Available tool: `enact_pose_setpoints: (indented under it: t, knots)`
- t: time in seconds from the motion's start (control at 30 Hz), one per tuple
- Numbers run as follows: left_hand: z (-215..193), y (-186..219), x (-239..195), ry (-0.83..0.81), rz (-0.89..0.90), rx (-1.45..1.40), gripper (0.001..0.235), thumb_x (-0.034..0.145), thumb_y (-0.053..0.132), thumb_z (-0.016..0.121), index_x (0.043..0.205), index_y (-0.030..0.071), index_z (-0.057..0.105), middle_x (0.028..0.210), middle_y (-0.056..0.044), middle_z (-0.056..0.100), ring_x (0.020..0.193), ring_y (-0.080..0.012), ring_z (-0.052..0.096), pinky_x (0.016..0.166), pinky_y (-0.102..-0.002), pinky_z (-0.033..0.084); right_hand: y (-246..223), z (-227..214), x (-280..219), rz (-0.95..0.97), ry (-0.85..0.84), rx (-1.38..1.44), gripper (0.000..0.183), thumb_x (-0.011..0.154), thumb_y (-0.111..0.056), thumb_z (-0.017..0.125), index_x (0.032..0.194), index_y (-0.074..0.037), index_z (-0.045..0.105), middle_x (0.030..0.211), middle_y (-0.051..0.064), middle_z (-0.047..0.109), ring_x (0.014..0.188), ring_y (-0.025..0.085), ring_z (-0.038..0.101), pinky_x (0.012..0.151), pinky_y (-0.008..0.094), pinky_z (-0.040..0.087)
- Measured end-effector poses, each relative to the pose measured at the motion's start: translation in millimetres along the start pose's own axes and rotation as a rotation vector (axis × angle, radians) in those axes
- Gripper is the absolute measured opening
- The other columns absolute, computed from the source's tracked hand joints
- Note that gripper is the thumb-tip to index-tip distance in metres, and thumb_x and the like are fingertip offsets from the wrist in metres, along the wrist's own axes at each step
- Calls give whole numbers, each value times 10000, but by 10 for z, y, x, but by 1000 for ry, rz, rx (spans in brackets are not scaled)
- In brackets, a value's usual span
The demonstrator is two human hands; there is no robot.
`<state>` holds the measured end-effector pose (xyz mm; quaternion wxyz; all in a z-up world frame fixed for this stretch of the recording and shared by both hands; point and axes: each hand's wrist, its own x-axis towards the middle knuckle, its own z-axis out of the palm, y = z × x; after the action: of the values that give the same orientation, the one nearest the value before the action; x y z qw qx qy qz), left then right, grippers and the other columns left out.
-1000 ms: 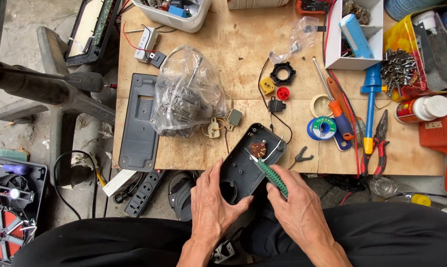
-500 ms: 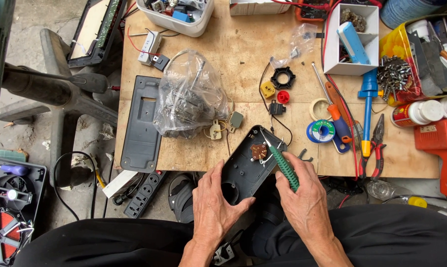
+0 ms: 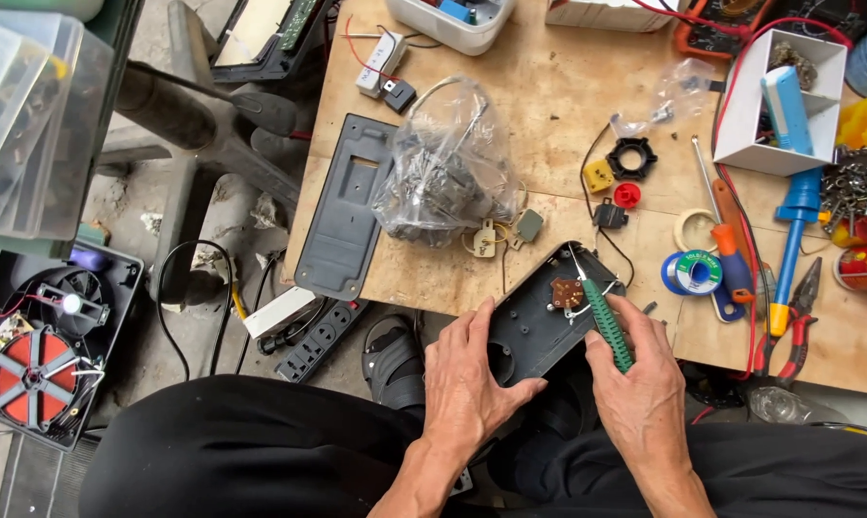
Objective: The person modifies a black plastic housing and a small beige component using a utility knife, then fits the component into the housing. They repeatedly adjust the fit and trim the component to align it with the internal structure.
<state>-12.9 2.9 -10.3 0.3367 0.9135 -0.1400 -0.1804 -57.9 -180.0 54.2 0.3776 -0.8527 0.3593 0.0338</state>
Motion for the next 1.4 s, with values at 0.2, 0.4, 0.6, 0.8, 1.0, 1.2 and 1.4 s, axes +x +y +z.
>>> enact_pose_setpoints:
  t: [0.2, 0.4, 0.6, 0.8, 1.0, 1.2, 1.4]
  knots:
    - [18, -48, -21, 35, 56, 1, 1212, 736, 585, 985, 1688, 130, 389, 1513, -129, 562, 1372, -338, 533, 1111, -514, 409, -6, 53, -26, -55, 48, -10, 532, 1007, -251, 672, 1532, -163, 654, 1367, 80, 696, 1186, 254, 691, 1052, 433, 518]
    - [-49, 25, -54, 170, 177, 76, 1282, 676, 575, 995, 1662, 26, 387, 1431, -110, 620, 1305, -314, 601, 1115, -502, 438, -13, -3, -114, -17, -41, -7, 530, 998, -260, 653, 1527, -238, 639, 1461, 44, 684, 1344, 288, 677, 1100, 504, 527]
    - [133, -12, -70, 167, 140, 166, 1422, 583, 570, 1057, 1690, 34, 343, 1554, -141, 568, 1412, -332, 551, 1155, -516, 408, -48, 1, -127, -40, -4, -26, 475, 957, -276, 719, 1431, -242, 721, 1248, -17, 767, 1123, 172, 717, 1002, 357, 519]
    - [70, -4, -41, 1, -12, 52, 1327, 675, 492, 1010, 1719, 79, 304, 1589, -170, 559, 1458, -346, 521, 1092, -553, 441, 24, -32, -141, -140, -47, 42, 420, 964, -297, 753, 1365, -179, 791, 1342, -15, 832, 1258, 133, 755, 1071, 317, 530]
    - [-35, 53, -44, -12, -87, -51, 1280, 685, 491, 963, 1728, 144, 306, 1570, -134, 537, 1446, -349, 514, 1088, -544, 471, -19, -78, -175, -6, -279, 13, 508, 982, -334, 715, 1488, -309, 752, 1332, -91, 821, 1188, 103, 786, 993, 315, 540]
    - [-101, 57, 14, -74, -114, -35, 1267, 686, 527, 914, 1727, 140, 305, 1580, -130, 538, 1452, -335, 509, 1091, -535, 472, -105, -49, -61, 119, -343, -135, 513, 983, -390, 686, 1495, -397, 722, 1274, -92, 809, 1166, 223, 769, 1019, 384, 540]
    - [-121, 108, 32, -102, -187, -57, 1266, 668, 518, 907, 1726, 182, 300, 1614, -88, 520, 1489, -290, 499, 1127, -507, 455, -228, -88, 7, 166, -419, -215, 533, 993, -441, 629, 1522, -467, 690, 1244, -52, 800, 1182, 264, 753, 1055, 389, 541]
